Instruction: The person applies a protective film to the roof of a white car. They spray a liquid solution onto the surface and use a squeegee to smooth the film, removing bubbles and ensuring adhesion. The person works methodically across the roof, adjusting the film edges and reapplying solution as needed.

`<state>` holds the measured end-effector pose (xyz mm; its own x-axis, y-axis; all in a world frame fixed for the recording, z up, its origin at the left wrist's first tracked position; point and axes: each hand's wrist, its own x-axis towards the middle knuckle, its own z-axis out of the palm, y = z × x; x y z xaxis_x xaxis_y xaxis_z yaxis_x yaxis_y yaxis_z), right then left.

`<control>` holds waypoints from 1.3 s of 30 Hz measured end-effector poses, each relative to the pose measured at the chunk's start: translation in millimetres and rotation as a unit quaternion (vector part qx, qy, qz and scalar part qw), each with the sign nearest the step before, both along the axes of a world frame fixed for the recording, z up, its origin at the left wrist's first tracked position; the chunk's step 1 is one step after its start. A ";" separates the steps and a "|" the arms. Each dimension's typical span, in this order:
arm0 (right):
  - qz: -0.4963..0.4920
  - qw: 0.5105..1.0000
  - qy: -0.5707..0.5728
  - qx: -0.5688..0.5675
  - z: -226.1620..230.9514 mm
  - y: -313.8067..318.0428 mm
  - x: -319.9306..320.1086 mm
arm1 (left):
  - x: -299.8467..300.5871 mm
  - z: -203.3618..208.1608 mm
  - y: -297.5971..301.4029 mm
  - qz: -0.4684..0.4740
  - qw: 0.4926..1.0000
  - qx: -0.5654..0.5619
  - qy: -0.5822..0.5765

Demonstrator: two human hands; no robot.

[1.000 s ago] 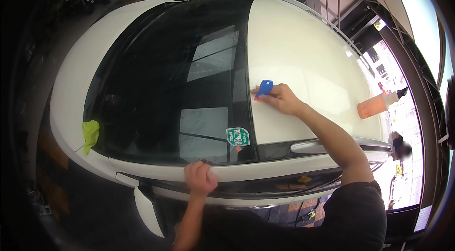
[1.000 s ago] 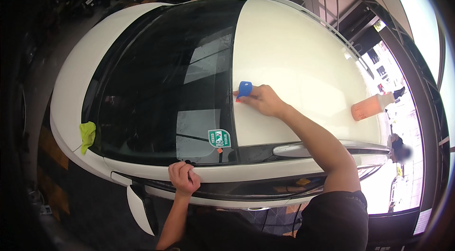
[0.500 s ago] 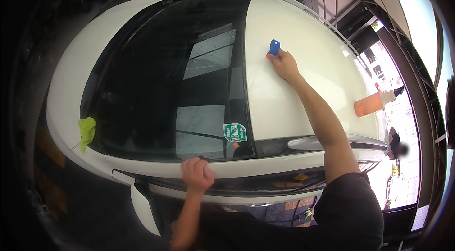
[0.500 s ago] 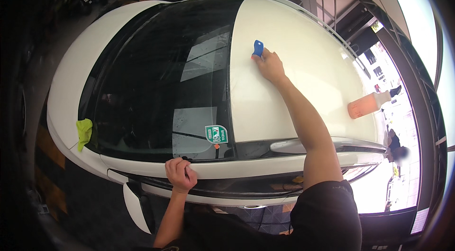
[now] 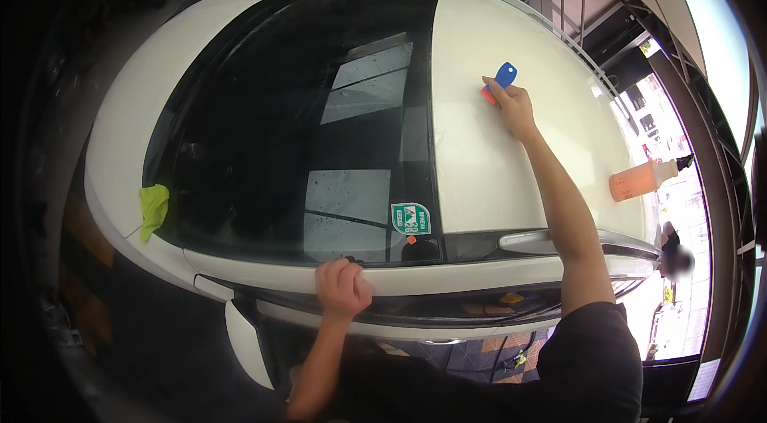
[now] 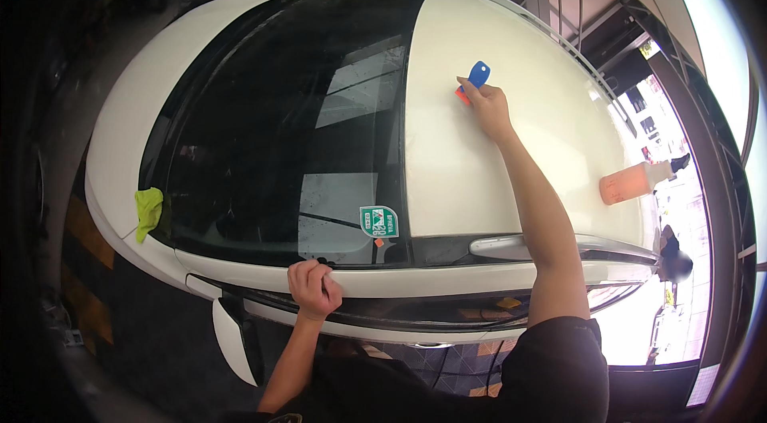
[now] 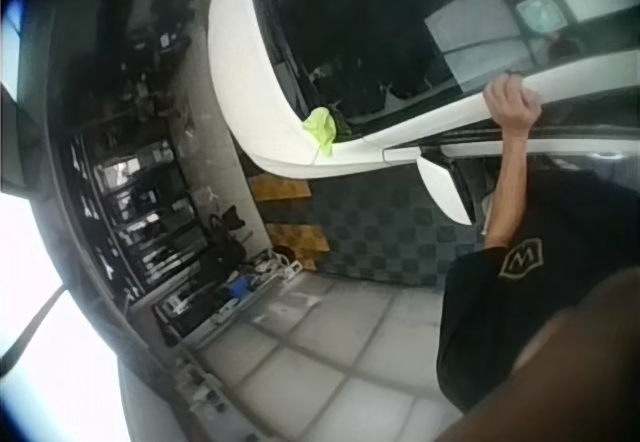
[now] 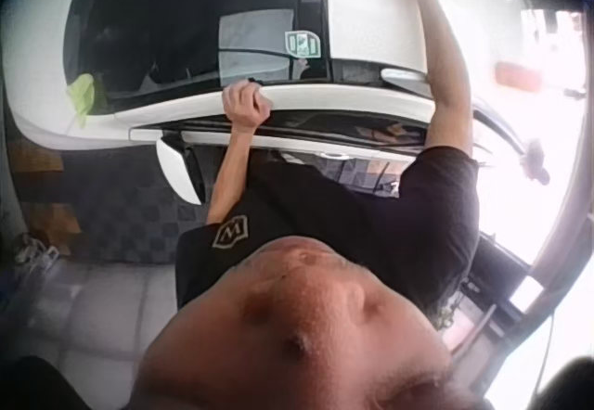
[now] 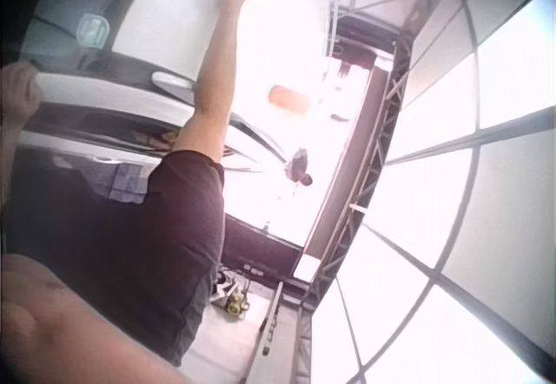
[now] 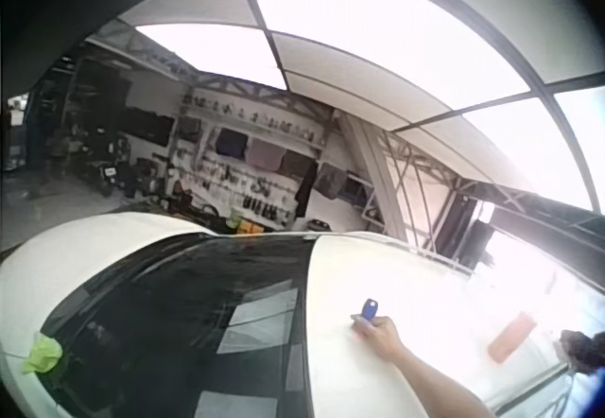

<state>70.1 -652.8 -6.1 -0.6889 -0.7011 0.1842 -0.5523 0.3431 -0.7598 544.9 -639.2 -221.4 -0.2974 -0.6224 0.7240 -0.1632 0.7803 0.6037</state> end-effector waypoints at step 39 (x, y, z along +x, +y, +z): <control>-0.126 0.968 0.207 0.060 3.1 -45.0 -155.6 | -4.3 -2.7 1.1 0.002 1.000 0.003 -0.011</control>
